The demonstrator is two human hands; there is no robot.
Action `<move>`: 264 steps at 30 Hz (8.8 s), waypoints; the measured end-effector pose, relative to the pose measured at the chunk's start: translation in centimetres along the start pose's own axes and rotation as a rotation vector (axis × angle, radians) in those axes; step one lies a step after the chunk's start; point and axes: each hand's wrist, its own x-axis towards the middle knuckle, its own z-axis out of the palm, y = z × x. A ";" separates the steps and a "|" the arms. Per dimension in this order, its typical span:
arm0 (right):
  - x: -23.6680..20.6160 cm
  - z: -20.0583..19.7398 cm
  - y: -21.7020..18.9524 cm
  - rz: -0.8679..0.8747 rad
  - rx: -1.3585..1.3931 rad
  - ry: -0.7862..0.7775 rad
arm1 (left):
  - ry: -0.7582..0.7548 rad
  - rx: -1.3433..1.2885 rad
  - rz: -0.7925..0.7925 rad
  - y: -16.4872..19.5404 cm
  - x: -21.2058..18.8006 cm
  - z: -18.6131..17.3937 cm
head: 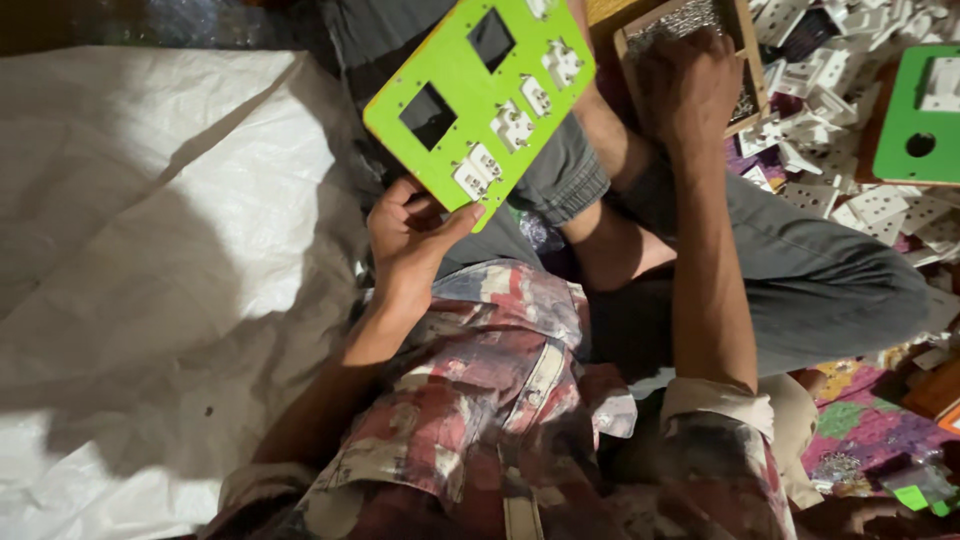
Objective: The person sits cross-legged on the floor holding a green board and attaches white electrical socket and switch components into its cutouts, pressing them in by hand and picking parts from a tray of screws and components. They flip the board over to work on the other side and continue fitting components.
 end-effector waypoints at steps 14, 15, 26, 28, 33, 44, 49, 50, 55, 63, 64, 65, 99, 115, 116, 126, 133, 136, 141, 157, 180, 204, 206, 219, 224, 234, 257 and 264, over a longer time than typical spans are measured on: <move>-1.4 0.0 0.5 0.041 0.171 0.215 | 0.049 0.243 0.115 2.8 -1.9 -0.3; -1.5 -0.1 0.6 0.027 0.166 0.239 | 0.046 0.245 0.122 3.1 -1.9 -0.3; -7.6 -4.7 -12.7 0.328 1.011 0.324 | 0.030 0.079 0.049 1.6 -1.5 -0.4; -10.6 -5.6 -17.5 0.435 0.925 0.204 | 0.040 0.018 0.007 0.1 -1.6 -0.6; -12.5 -5.6 -22.4 0.544 1.119 0.087 | 0.054 0.011 -0.018 -3.0 -1.5 -1.2; -12.9 -4.0 -23.0 0.638 1.287 0.072 | -0.022 -0.003 0.001 -4.6 -1.0 -3.2; -12.3 -4.1 -23.8 0.718 1.259 0.029 | -0.041 -0.062 -0.051 -4.3 -1.1 -3.5; -12.2 -4.2 -24.0 0.664 1.201 0.024 | -0.038 -0.069 -0.047 -4.2 -1.1 -3.5; -11.7 -4.3 -24.6 0.560 1.049 0.010 | -0.021 -0.086 -0.035 -4.4 -1.0 -3.6; -11.3 -4.2 -24.9 0.534 1.007 0.008 | -0.038 -0.110 0.014 -4.9 -0.9 -3.9; -11.4 -4.2 -25.0 0.539 0.996 0.012 | -0.040 -0.114 0.013 -4.9 -0.9 -3.8; -11.4 -4.1 -25.0 0.544 0.985 0.015 | -0.039 -0.115 0.014 -4.9 -0.9 -3.8; -12.1 -3.8 -24.7 0.613 0.963 -0.008 | -0.030 -0.143 0.011 -5.2 -1.2 -3.5; -11.0 -5.5 -25.5 0.436 0.789 0.066 | -0.029 -0.125 0.003 -4.8 -1.3 -3.1; -11.0 -5.3 -25.4 0.434 0.779 0.068 | -0.035 -0.128 0.010 -4.8 -1.3 -3.1; -11.0 -4.6 -24.8 0.493 0.790 0.060 | -0.024 -0.085 0.008 -4.9 -1.2 -3.1; -12.0 -4.5 -24.4 0.412 0.791 0.049 | 0.004 -0.117 0.002 -5.1 -1.2 -2.8; -12.5 -4.1 -24.1 0.439 0.853 0.029 | 0.021 -0.112 0.007 -5.3 -1.3 -2.7; -12.9 -3.6 -24.1 0.677 1.092 0.001 | 0.023 -0.110 0.000 -5.3 -1.4 -2.7; -13.2 -3.4 -23.9 0.572 1.030 0.001 | 0.026 -0.140 -0.030 -5.0 -1.2 -2.4; -11.5 -6.1 -25.0 0.375 0.541 0.057 | 0.005 -0.038 0.052 -5.8 -1.5 -2.3; -11.0 -7.8 -24.8 0.264 0.591 0.120 | -0.007 0.079 0.087 -6.0 -2.1 -1.6; -10.9 -7.8 -24.8 0.291 0.644 0.131 | -0.010 0.063 0.090 -5.8 -2.0 -1.4; -11.6 -8.7 -24.2 0.224 0.549 0.234 | 0.038 0.175 0.065 -6.7 -2.2 -2.0; -10.6 -10.7 -24.2 0.071 0.600 0.318 | 0.026 0.103 0.085 -6.5 -2.2 -1.4; -16.2 -6.7 -20.6 0.616 1.278 0.240 | 0.021 0.110 0.073 -7.6 -4.0 -2.7; -18.2 -8.0 -14.9 0.756 0.336 -0.096 | -0.065 0.031 -0.109 -2.3 1.4 1.2; -16.6 -6.0 -13.0 0.601 0.214 -0.418 | -0.055 0.018 -0.131 -2.0 3.1 1.5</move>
